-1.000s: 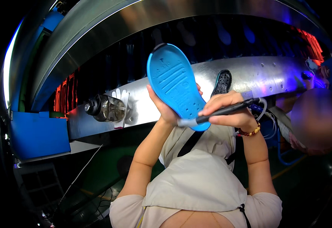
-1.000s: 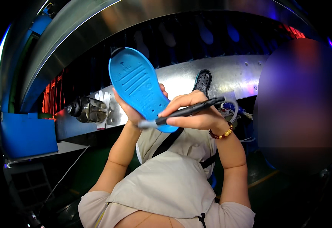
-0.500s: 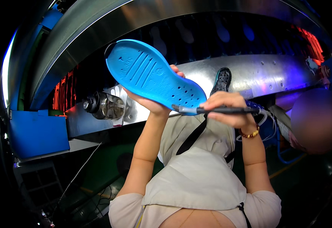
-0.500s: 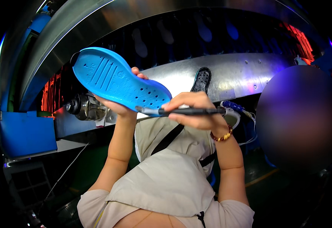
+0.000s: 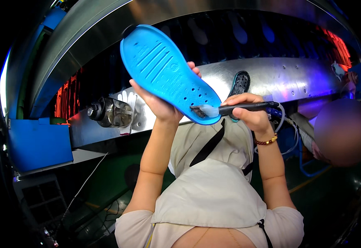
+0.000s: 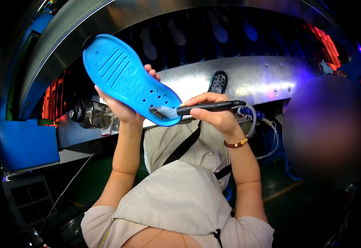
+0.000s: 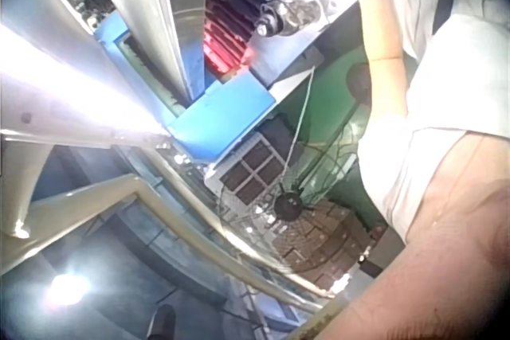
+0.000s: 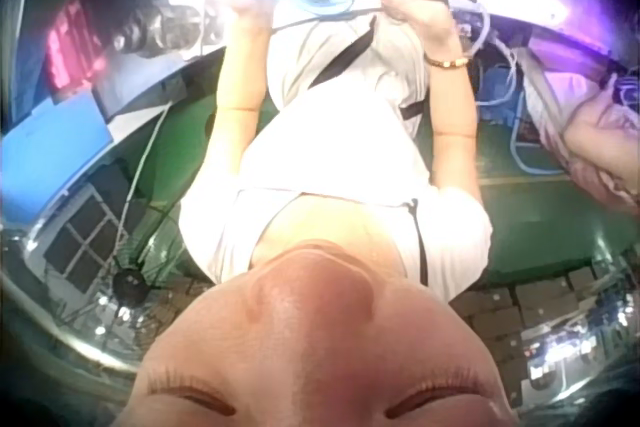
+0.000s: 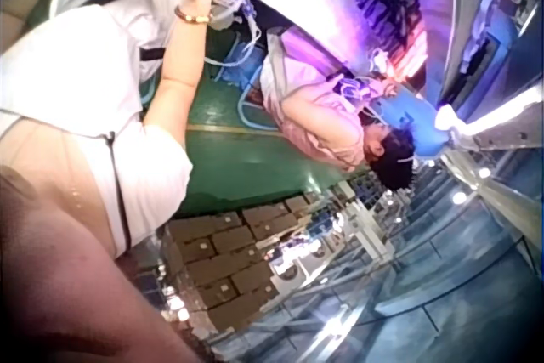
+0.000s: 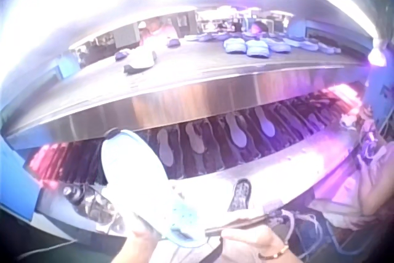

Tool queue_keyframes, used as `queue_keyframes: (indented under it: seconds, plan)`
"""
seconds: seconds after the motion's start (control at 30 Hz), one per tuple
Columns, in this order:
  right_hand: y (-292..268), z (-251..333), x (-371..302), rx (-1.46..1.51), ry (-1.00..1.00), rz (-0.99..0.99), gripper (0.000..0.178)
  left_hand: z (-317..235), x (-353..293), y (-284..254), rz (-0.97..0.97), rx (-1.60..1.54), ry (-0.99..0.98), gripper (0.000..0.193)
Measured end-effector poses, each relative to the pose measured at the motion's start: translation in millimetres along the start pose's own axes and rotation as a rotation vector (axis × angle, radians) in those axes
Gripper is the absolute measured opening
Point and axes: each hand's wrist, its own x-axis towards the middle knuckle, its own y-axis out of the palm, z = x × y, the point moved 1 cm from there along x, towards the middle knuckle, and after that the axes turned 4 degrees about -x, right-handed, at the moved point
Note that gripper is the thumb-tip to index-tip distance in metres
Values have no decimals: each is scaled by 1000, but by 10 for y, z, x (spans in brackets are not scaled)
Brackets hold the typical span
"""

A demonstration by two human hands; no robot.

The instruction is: The person takes blue shoe soles from a conveyor belt and applies glue to their underside using a brush. They handle each sole individually, coating the surface before placing it back on the assembly line.

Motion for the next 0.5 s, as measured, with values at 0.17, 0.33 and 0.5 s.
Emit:
queue_keyframes:
  seconds: [0.17, 0.33, 0.5]
  plan:
    - [252, -105, -60, 238, 16, -173, 18, 254, -232, 18, 3, -17, -137, 77]
    - [132, 318, -40, -440, -88, 224, 19, 97, -275, -335, 15, 34, -348, 60]
    - [83, 387, 42, -514, -104, 310, 18, 23, -140, -124, -29, 128, -620, 52]
